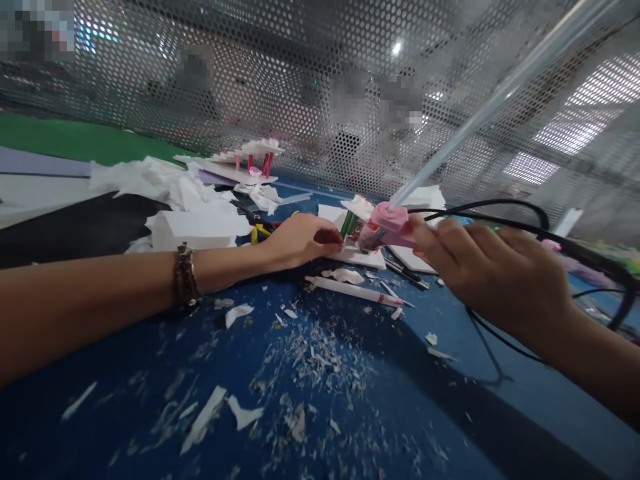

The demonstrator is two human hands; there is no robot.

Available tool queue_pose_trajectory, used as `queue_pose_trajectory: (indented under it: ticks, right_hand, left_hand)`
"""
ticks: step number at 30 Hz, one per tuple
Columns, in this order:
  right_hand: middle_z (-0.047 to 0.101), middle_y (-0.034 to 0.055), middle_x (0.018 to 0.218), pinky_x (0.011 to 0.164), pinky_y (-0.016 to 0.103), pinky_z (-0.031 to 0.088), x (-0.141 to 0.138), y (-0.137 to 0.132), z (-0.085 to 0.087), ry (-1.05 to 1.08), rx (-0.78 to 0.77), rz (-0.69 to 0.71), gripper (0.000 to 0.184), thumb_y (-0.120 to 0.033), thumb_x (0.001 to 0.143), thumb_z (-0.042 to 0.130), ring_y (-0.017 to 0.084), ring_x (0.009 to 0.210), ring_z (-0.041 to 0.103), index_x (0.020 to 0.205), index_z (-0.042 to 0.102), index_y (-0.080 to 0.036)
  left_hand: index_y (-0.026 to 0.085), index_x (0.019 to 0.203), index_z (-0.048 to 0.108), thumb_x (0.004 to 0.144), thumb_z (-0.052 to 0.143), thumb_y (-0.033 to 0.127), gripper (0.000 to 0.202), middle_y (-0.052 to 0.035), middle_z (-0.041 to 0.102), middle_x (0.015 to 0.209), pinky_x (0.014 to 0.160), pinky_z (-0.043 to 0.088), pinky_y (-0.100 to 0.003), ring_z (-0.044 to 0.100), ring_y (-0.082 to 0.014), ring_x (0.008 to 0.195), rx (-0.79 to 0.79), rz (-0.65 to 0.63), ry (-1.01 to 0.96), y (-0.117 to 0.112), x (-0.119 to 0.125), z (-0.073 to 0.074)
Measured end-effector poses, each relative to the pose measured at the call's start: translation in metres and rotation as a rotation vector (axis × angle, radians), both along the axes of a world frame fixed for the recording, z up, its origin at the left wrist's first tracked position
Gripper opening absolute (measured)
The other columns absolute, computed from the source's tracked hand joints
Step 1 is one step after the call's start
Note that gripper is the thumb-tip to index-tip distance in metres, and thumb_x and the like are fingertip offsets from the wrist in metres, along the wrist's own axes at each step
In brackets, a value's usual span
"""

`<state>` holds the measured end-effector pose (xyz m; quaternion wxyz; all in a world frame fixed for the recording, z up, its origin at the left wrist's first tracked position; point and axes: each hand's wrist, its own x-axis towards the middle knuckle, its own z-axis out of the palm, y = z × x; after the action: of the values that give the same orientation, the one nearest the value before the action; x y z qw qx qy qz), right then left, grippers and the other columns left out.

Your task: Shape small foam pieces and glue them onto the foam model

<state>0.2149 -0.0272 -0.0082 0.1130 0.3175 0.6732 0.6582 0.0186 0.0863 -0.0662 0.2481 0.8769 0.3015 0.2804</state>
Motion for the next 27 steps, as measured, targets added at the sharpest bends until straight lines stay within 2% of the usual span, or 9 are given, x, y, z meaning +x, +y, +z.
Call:
queue_pose_trajectory:
  ticks: [3,8,12,17,27]
  right_hand:
    - [0.063,0.0040,0.078,0.050,0.024,0.030,-0.003,0.001,0.003,0.022,-0.050,-0.010,0.029,-0.016,0.083,0.036,0.013,0.062,0.052,0.108,0.050,-0.012]
    - [0.062,0.0061,0.082,0.049,0.026,0.027,-0.005,0.002,0.005,0.212,-0.198,-0.097,0.033,-0.013,0.084,0.029,0.015,0.066,0.052,0.114,0.044,-0.014]
    - [0.061,0.0057,0.082,0.049,0.025,0.028,-0.006,0.002,0.005,0.177,-0.168,-0.129,0.033,-0.012,0.084,0.027,0.014,0.066,0.052,0.112,0.045,-0.015]
    - [0.062,0.0030,0.073,0.048,0.023,0.029,-0.009,0.002,0.006,0.030,-0.053,-0.029,0.031,-0.008,0.084,0.028,0.012,0.061,0.051,0.103,0.052,-0.013]
    - [0.062,0.0051,0.081,0.049,0.026,0.028,-0.010,0.001,0.005,0.215,-0.195,-0.098,0.033,-0.012,0.085,0.026,0.014,0.067,0.053,0.107,0.050,-0.016]
  left_hand:
    - [0.015,0.081,0.063,0.072,0.051,0.030,0.022,-0.0027,0.066,0.077,0.061,0.039,-0.020,0.058,-0.0117,0.068,0.005,-0.013,-0.015,0.001,0.000,-0.001]
    - [0.015,0.080,0.063,0.071,0.051,0.030,0.021,-0.0021,0.066,0.075,0.058,0.038,-0.019,0.058,-0.0113,0.066,0.011,-0.013,-0.020,0.001,0.000,-0.001]
    - [0.015,0.081,0.063,0.071,0.051,0.030,0.021,-0.0024,0.066,0.076,0.059,0.039,-0.019,0.058,-0.0117,0.068,-0.004,-0.012,-0.020,0.001,0.000,-0.002]
    - [0.016,0.081,0.063,0.071,0.051,0.030,0.022,-0.0025,0.066,0.077,0.059,0.039,-0.020,0.058,-0.0120,0.067,-0.013,-0.016,-0.022,0.001,-0.001,-0.002]
    - [0.016,0.081,0.064,0.070,0.050,0.030,0.023,-0.0028,0.066,0.078,0.062,0.039,-0.022,0.058,-0.0132,0.068,-0.012,0.006,-0.016,0.002,-0.001,-0.002]
